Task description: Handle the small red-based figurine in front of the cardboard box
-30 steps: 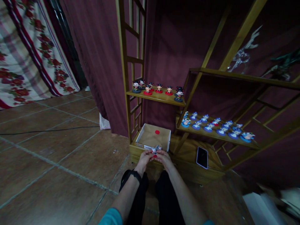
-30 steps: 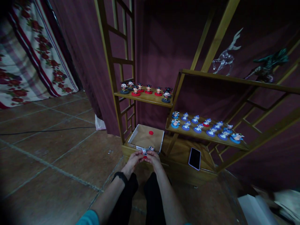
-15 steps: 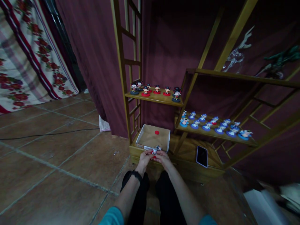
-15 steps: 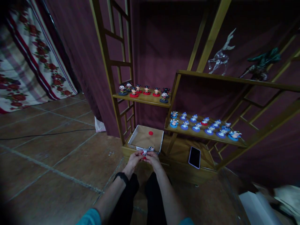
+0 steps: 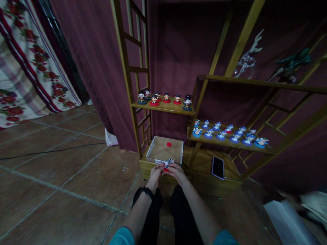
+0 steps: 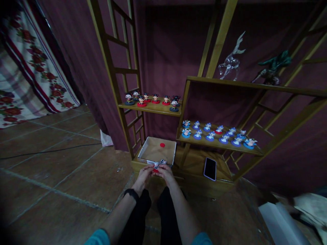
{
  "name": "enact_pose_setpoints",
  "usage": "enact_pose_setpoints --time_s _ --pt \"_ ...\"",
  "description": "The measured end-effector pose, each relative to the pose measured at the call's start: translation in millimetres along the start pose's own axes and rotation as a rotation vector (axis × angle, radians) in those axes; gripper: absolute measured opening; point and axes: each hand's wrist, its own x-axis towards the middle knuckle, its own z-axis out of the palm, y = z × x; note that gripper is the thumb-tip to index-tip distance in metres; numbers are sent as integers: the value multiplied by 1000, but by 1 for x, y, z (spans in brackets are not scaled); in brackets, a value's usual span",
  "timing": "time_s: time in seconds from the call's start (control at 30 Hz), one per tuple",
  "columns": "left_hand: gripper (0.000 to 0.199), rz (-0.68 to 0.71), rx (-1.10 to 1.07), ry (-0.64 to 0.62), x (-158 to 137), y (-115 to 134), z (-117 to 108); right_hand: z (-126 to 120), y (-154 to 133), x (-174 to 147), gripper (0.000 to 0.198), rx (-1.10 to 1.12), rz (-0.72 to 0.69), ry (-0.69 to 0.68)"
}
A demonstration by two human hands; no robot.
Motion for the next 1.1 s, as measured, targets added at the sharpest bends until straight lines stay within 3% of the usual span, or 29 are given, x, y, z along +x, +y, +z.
enact_pose_setpoints --time_s 0.17,0.43,0.63,0.9,1.1 --pt "23 11 56 31 0 1 0 0 1 0 29 -64 26 -2" --pt "28 95 98 -33 5 -3 -2 0 6 5 29 -40 -5 50" --pt "38 128 85 -59 1 0 1 -1 6 7 31 -68 -110 64" --pt "27 165 114 -69 -3 4 3 5 -1 6 25 -134 -235 51" --pt "28 178 70 -105 -3 3 1 7 -2 4 17 -63 -209 75"
